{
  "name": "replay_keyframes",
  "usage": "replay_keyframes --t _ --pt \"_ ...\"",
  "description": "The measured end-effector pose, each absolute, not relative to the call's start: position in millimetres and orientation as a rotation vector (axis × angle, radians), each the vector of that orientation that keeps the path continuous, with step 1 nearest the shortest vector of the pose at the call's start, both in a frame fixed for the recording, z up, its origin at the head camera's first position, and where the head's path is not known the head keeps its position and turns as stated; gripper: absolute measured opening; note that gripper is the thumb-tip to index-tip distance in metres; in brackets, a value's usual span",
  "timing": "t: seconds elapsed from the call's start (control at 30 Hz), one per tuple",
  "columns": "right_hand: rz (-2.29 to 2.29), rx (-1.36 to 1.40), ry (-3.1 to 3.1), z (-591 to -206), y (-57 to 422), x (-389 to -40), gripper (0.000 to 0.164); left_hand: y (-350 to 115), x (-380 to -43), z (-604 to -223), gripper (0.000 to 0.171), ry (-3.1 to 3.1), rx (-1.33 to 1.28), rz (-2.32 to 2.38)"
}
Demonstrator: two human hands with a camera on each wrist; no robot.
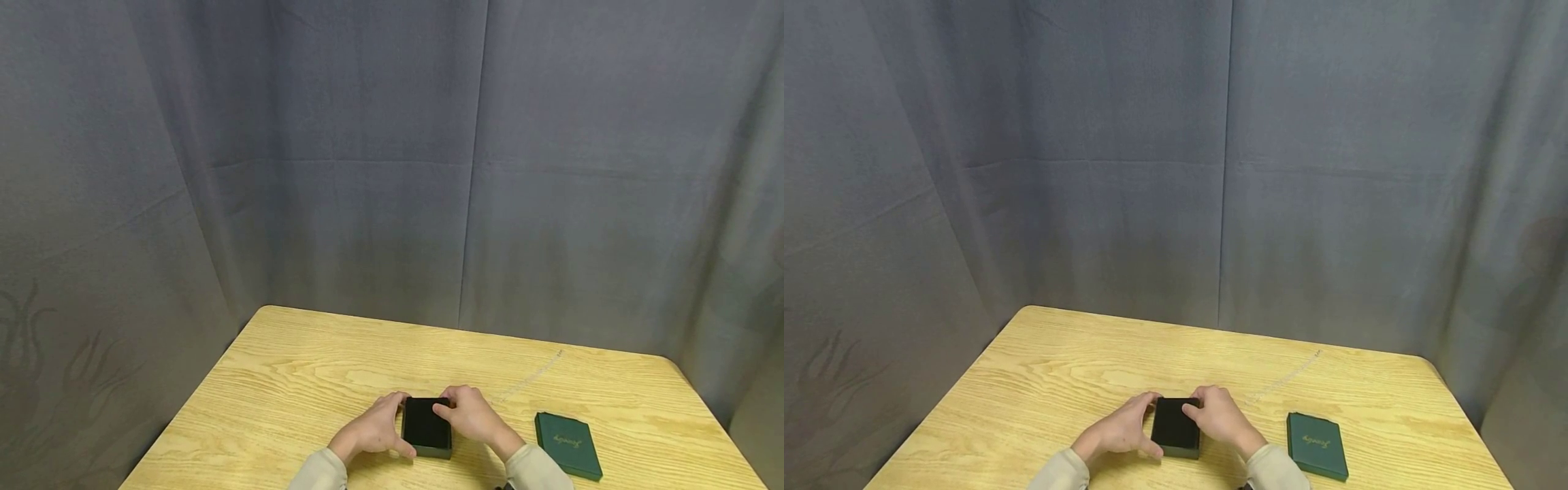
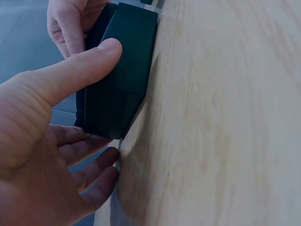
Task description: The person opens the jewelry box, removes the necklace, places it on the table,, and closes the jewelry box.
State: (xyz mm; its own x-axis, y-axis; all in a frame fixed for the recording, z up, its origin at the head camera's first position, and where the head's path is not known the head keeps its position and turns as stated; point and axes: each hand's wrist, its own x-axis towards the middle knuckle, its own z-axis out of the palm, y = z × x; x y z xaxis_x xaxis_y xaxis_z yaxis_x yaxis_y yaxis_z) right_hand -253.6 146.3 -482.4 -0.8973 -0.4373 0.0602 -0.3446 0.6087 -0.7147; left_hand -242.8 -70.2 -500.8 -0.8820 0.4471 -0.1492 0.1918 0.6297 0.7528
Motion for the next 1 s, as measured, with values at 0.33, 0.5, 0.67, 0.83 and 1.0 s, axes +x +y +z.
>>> replay_keyframes --t 0.33,0.5,0.67,0.83,1.0 --pt "-1.053 -0.692 2.804 -483.2 144.1 -251.8 0.011 -70.3 -243.5 -501.9 0.09 2.549 0.532 1.086" --pt "-1.033 -0.712 2.834 -483.7 143.3 -250.2 0.011 -70.3 -244.2 -502.2 0.091 2.551 0.541 1.085" --pt "-1.026 -0.736 2.861 -483.6 143.3 -249.2 0.018 -70.2 -243.9 -502.5 0.092 2.542 0.531 1.097" --pt "-1.006 -0.744 2.891 -485.5 143.7 -249.6 0.021 -71.0 -243.8 -502.3 0.093 2.539 0.535 1.102" --pt "-0.96 -0.78 2.938 -489.0 143.4 -249.5 0.019 -71.5 -243.6 -502.5 0.091 2.541 0.546 1.107"
